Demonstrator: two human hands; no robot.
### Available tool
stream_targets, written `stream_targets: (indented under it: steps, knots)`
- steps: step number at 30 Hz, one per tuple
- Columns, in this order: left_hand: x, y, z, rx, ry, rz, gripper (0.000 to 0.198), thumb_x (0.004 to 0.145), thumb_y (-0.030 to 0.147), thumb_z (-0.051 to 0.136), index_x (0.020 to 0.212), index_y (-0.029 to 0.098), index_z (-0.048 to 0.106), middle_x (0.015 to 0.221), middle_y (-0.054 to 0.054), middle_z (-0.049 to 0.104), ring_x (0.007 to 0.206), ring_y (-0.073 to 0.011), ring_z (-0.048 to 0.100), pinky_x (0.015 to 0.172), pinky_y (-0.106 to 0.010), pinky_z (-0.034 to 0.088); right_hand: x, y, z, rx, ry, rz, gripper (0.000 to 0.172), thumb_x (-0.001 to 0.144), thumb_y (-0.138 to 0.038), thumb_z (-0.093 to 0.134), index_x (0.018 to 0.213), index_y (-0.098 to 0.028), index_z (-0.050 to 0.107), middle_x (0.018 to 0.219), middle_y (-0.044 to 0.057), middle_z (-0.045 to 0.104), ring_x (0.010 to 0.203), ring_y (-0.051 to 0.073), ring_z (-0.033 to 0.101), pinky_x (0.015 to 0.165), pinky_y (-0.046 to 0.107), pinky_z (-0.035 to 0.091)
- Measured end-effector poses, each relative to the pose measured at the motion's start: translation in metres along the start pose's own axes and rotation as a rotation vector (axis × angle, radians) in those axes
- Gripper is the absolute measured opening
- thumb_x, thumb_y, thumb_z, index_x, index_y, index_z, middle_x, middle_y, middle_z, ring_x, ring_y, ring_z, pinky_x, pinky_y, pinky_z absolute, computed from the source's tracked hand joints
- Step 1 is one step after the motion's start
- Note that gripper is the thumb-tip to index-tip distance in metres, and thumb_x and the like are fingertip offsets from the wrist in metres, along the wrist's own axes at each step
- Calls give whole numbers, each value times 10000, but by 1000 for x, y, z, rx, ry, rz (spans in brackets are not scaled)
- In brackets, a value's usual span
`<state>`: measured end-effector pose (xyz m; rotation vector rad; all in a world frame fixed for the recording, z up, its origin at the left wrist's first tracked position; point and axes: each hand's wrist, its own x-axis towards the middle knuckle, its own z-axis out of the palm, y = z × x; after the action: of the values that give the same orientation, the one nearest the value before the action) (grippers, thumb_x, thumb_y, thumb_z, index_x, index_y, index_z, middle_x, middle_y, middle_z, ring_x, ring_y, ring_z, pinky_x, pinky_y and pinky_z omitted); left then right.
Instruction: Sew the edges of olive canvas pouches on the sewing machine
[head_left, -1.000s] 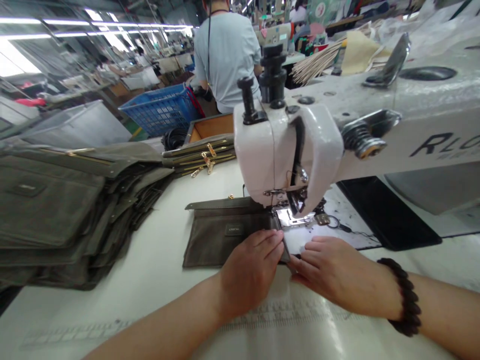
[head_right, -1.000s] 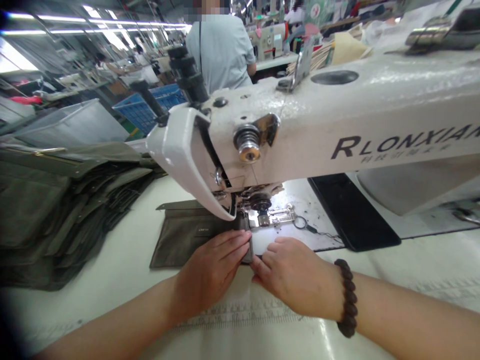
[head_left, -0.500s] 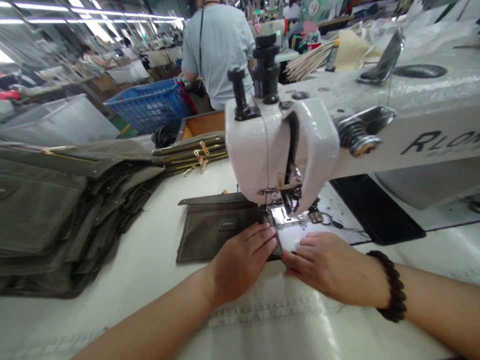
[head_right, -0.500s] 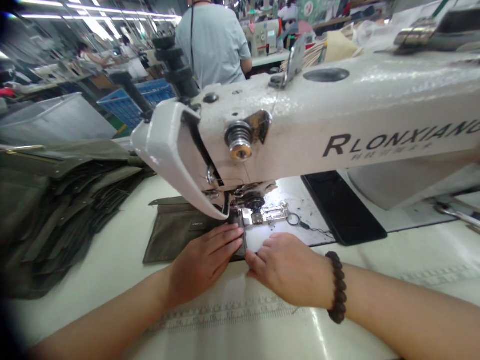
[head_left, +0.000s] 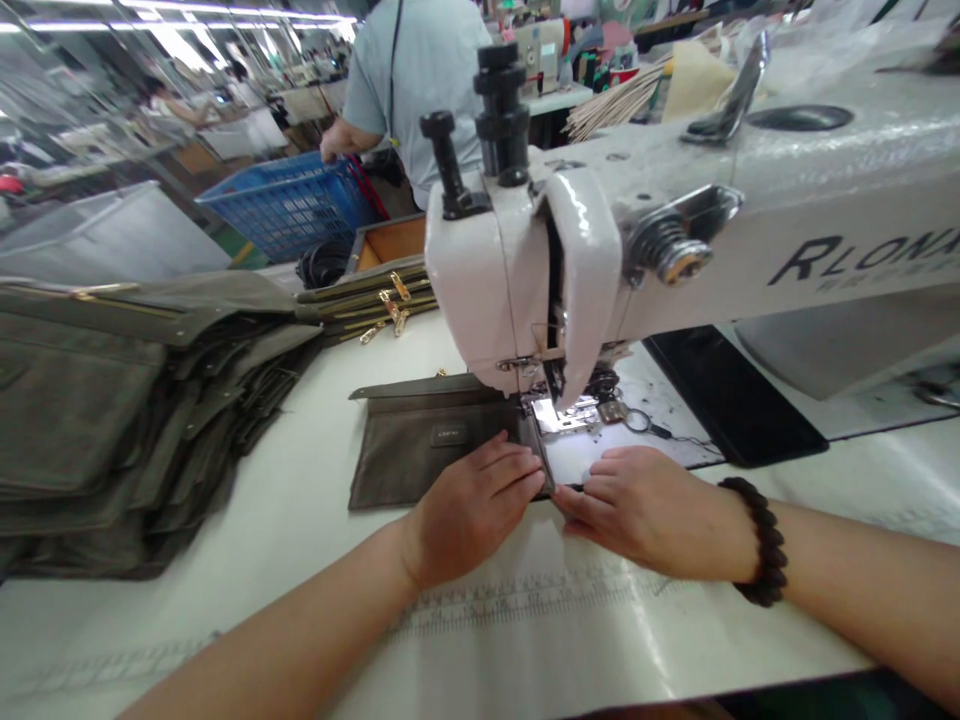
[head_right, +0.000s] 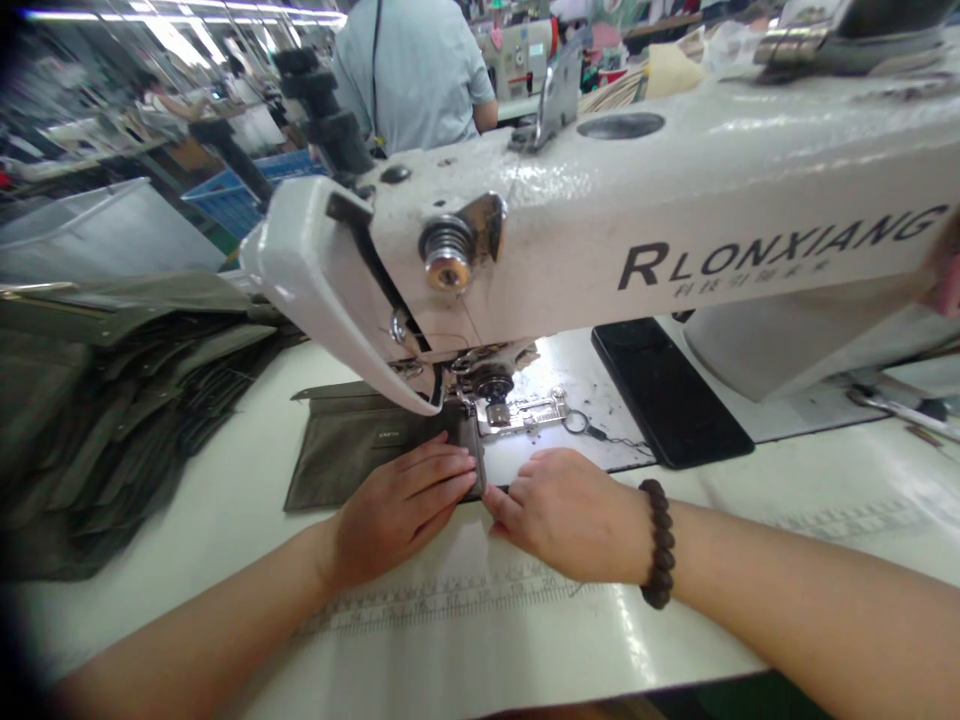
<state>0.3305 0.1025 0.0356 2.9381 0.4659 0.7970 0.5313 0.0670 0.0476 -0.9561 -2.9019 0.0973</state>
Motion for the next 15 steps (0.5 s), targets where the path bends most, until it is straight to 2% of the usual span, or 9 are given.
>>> stream_targets:
  steps: [4, 10, 15]
  knots:
    - [-1, 0, 1, 31, -11, 7, 178, 835, 94, 403, 927, 96, 556, 910, -55, 632, 906, -143, 564, 937, -352, 420, -3, 3, -1, -8, 35, -24, 207, 874, -300, 415, 889, -140, 543, 572, -16, 538, 531, 132, 439, 508, 309, 164]
    - [-2, 0, 3, 62, -27, 31, 171, 833, 106, 427, 935, 99, 564, 936, -52, 634, 928, -153, 556, 940, -357, 418, -7, 8, -3, -8, 101, -36, 304, 877, -298, 399, 629, -161, 512, 554, -11, 528, 536, 127, 416, 542, 307, 197]
    - [-4, 1, 3, 78, -51, 22, 173, 838, 112, 427, 944, 101, 563, 949, -53, 627, 943, -150, 547, 952, -351, 407, -7, 8, -3, -11, 150, -36, 295, 867, -288, 419, 628, -160, 535, 545, -11, 522, 531, 125, 411, 539, 303, 207]
